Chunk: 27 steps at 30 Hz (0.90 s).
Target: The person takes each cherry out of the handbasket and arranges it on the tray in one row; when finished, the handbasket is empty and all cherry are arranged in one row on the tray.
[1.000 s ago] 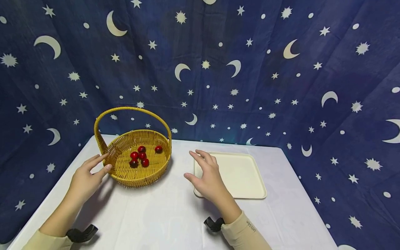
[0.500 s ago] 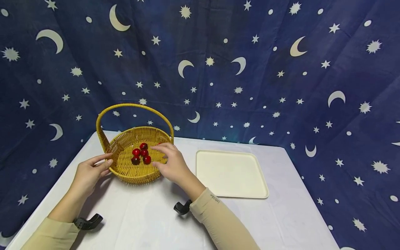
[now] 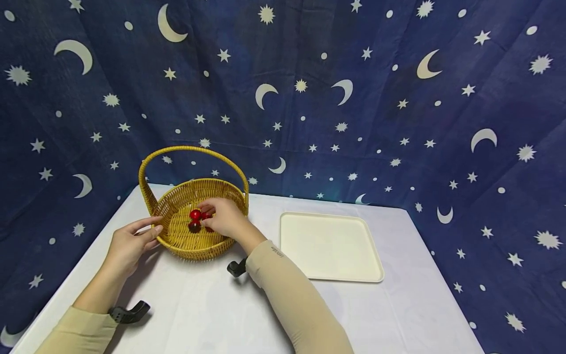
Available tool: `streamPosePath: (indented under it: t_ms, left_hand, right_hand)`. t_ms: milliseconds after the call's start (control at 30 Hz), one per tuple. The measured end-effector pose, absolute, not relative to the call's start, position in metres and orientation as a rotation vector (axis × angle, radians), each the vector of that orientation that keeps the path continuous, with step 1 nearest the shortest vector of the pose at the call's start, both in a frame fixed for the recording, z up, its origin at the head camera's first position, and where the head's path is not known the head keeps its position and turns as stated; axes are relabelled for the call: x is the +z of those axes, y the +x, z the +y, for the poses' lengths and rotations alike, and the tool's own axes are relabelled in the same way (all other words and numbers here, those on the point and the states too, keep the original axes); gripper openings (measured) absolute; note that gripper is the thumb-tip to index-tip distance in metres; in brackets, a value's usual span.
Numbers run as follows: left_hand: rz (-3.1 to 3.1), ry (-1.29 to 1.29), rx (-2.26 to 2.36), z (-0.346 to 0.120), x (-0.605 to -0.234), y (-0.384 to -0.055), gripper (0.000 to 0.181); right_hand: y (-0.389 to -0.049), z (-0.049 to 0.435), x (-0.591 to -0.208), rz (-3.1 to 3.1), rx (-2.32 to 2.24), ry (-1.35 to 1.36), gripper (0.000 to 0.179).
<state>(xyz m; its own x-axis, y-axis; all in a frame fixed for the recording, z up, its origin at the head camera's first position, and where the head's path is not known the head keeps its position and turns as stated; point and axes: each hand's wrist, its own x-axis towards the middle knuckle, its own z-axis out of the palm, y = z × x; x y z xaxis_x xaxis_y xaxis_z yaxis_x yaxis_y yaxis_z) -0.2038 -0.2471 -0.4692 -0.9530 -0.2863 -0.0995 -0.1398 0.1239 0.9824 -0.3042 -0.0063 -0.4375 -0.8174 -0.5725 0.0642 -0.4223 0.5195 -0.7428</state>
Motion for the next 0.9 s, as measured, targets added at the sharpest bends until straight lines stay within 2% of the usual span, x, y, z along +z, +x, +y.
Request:
streamPosePath:
  t_ms: [400, 900]
  left_hand:
    - [-2.254, 0.447, -2.004, -0.248, -0.469, -0.207, 0.046]
    - [-2.278, 0.424, -1.978, -0.249, -0.469, -0.207, 0.045]
  right_hand:
    - [-0.324, -0.015, -0.442, 2.56, -0.895, -0.766, 0.033]
    - [-0.325, -0.022, -0.449, 2.532, -0.71, -0.772, 0.023]
